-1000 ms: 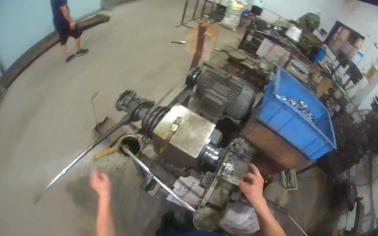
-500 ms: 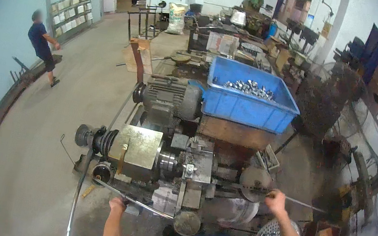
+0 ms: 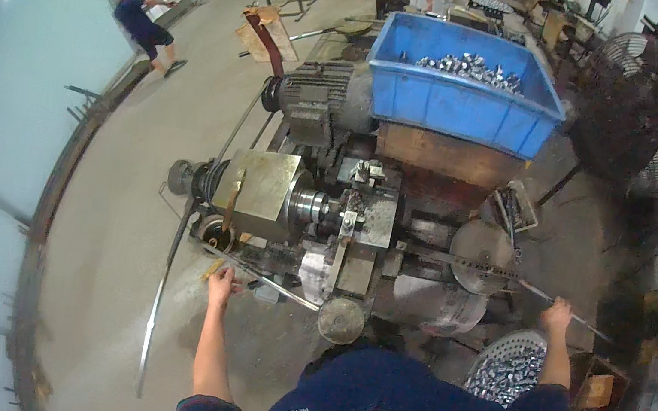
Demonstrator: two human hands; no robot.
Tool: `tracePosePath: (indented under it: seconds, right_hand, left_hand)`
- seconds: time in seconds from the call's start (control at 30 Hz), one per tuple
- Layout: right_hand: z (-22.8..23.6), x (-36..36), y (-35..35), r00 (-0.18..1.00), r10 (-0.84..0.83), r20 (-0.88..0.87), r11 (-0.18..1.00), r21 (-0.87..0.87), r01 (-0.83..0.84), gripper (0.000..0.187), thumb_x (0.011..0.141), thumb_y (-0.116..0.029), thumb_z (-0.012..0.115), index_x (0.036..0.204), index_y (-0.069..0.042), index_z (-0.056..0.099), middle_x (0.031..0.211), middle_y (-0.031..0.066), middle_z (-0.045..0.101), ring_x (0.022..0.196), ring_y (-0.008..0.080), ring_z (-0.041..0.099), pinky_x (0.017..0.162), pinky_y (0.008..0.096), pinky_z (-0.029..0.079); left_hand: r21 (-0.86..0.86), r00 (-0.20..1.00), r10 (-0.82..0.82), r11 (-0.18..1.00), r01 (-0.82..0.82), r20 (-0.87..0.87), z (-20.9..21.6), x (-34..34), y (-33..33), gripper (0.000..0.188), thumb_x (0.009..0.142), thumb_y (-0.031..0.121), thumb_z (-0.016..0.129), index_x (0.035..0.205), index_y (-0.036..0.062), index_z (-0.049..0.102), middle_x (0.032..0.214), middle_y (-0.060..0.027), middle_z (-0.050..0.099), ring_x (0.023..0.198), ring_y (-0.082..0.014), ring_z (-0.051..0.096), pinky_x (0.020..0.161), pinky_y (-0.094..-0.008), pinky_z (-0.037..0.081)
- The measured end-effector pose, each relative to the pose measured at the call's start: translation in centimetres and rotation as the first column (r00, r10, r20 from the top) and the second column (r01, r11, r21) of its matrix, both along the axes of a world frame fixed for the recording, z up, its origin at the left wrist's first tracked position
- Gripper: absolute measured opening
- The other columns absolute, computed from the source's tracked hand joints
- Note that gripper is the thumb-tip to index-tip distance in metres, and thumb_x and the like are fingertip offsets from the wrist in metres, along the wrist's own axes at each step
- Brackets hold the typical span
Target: The person operates a bench grinder by repeatedly inserting small metal parts from a blue bin into the machine using a long metal rod. The person then removes the processed parts and places them into a perforated metal basket. The task is performed continuously in a repetitive cycle.
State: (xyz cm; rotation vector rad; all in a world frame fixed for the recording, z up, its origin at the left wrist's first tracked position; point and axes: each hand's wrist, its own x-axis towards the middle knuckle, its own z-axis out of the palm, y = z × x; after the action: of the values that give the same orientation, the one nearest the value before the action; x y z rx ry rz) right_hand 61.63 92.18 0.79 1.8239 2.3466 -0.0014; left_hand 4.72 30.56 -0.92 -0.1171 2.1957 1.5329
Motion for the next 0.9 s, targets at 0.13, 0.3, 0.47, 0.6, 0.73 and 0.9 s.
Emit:
tracePosePath:
  seconds: [0.13, 0.3, 0.47, 0.6, 0.73, 0.9]
  right_hand:
    - [-1.8, 0.7, 1.1, 1.000, 0.004, 0.029, 0.995, 0.096, -0.007, 0.042, 0.067, -0.020, 0.058, 0.105, -0.005, 0.053, 0.111, 0.0149, 0.053, 0.110, 0.0312, 0.044, 0.093, 0.0442, 0.034]
    - [-1.9, 1.0, -2.4, 0.998, 0.010, -0.055, 0.997, 0.076, -0.005, 0.023, 0.065, -0.019, 0.053, 0.083, -0.006, 0.059, 0.084, 0.0165, 0.061, 0.082, 0.0334, 0.057, 0.076, 0.0428, 0.044]
    - [-5.4, 3.5, -10.1, 0.985, 0.001, -0.174, 0.996, 0.087, 0.015, 0.024, 0.058, -0.024, 0.057, 0.072, -0.005, 0.060, 0.070, 0.0165, 0.060, 0.066, 0.0357, 0.058, 0.059, 0.0438, 0.047]
    - [-0.3, -0.6, -17.2, 0.960, -0.123, -0.251, 0.992, -0.013, 0.123, 0.027, 0.062, -0.027, 0.056, 0.078, -0.006, 0.061, 0.076, 0.0172, 0.060, 0.073, 0.0363, 0.057, 0.066, 0.0444, 0.046]
    - [-1.0, -1.4, -19.1, 0.927, -0.260, -0.270, 0.965, -0.044, 0.257, 0.029, 0.057, -0.025, 0.057, 0.078, -0.005, 0.061, 0.075, 0.0181, 0.061, 0.071, 0.0372, 0.059, 0.063, 0.0441, 0.047]
    - [-2.5, -1.3, -19.1, 0.924, -0.295, -0.244, 0.956, -0.074, 0.285, 0.034, 0.059, -0.032, 0.057, 0.080, -0.006, 0.062, 0.075, 0.0191, 0.061, 0.074, 0.0376, 0.059, 0.066, 0.0443, 0.047]
  left_hand:
    - [-0.049, 0.999, 0.034, 0.998, -0.032, 0.036, 1.6, 1.1, 3.7, 0.055, 0.080, 0.045, 0.054, 0.104, -0.0041, 0.049, 0.072, -0.0141, 0.062, 0.050, -0.0196, 0.059, 0.047, -0.0282, 0.047]
    - [-0.084, 0.992, 0.127, 0.989, -0.125, 0.022, -0.7, 1.0, 5.4, 0.050, 0.079, 0.046, 0.055, 0.086, -0.0033, 0.051, 0.065, -0.0122, 0.058, 0.045, -0.0204, 0.057, 0.039, -0.0293, 0.048]
    - [-0.096, 0.947, 0.320, 0.944, -0.316, 0.023, -3.5, 0.3, 7.0, 0.044, 0.080, 0.036, 0.058, 0.079, -0.0070, 0.049, 0.059, -0.0140, 0.054, 0.037, -0.0217, 0.053, 0.030, -0.0296, 0.041]
    - [0.079, 0.960, 0.273, 0.960, -0.268, -0.064, -4.1, 0.4, 6.4, 0.025, 0.079, 0.018, 0.052, 0.078, -0.0065, 0.049, 0.060, -0.0134, 0.053, 0.040, -0.0203, 0.050, 0.032, -0.0321, 0.039]
    - [0.083, 0.938, 0.345, 0.936, -0.341, -0.037, -3.3, 0.7, 7.7, 0.022, 0.078, 0.015, 0.050, 0.081, -0.0071, 0.050, 0.065, -0.0143, 0.053, 0.043, -0.0203, 0.051, 0.035, -0.0329, 0.038]
    - [-0.037, 0.964, 0.220, 0.973, -0.228, -0.149, -7.3, -1.9, 5.3, 0.036, 0.079, 0.027, 0.051, 0.087, -0.0074, 0.051, 0.069, -0.0135, 0.054, 0.056, -0.0260, 0.058, 0.043, -0.0374, 0.051]
